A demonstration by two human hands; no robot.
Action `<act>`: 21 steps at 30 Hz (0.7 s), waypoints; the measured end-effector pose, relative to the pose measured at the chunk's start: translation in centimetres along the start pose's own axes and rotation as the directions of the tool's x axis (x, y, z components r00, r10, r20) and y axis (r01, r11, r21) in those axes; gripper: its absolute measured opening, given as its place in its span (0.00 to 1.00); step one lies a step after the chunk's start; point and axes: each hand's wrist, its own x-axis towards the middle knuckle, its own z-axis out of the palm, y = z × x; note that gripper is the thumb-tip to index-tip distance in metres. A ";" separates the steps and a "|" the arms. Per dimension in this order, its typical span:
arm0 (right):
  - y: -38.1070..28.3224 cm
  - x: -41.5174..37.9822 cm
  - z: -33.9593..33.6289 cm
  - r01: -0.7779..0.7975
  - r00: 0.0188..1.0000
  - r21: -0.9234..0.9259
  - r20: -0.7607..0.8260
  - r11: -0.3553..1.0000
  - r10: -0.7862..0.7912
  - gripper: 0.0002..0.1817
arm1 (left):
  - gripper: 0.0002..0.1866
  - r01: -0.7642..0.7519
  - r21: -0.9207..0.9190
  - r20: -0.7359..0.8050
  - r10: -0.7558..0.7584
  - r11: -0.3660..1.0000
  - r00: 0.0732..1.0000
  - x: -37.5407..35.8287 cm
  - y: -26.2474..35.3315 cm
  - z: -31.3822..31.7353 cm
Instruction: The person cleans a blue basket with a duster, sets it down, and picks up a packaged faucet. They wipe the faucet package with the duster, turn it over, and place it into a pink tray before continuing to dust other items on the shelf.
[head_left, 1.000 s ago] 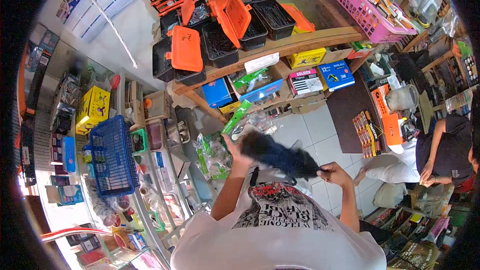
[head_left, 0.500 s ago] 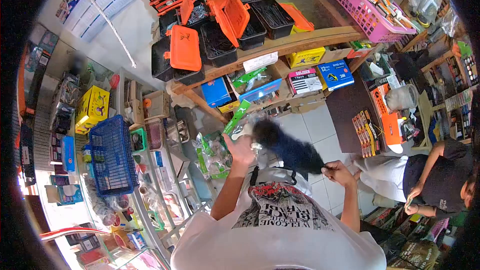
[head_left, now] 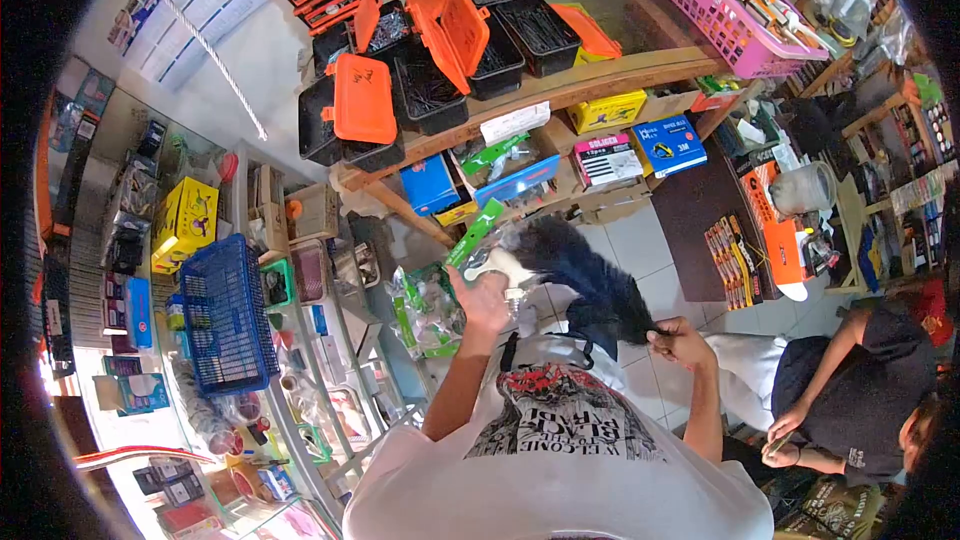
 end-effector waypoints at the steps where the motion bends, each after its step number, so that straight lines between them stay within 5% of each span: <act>1: -0.6 -0.3 -0.1 -0.015 0.999 0.005 0.049 1.000 0.014 0.18 | 0.49 -0.025 0.047 -0.147 0.031 0.999 0.989 -0.1 0.1 -0.1; 7: -0.6 -0.2 0.1 -0.047 0.999 0.112 0.008 0.993 0.047 0.19 | 0.54 -0.005 0.230 -0.424 0.105 0.973 0.900 -0.9 -0.3 -1.1; 10: 0.1 0.1 -0.3 -0.009 0.999 0.119 0.034 0.993 0.005 0.18 | 0.55 -0.016 0.341 -0.624 0.239 0.940 0.744 1.3 -2.6 5.3; 14: -0.7 -0.2 0.0 -0.042 0.999 0.201 -0.005 0.979 0.044 0.19 | 0.53 0.038 0.259 -0.467 0.091 0.965 0.880 -0.2 -1.3 1.6; 17: -0.4 -0.1 -0.5 0.009 0.999 0.044 0.033 0.999 -0.011 0.19 | 0.54 0.076 0.184 -0.392 0.002 0.980 0.920 -0.6 -1.1 1.6; 21: -0.4 -0.2 -0.6 -0.014 1.000 0.132 -0.008 0.991 0.015 0.18 | 0.52 0.037 0.176 -0.577 0.073 0.984 0.814 0.0 -1.9 2.9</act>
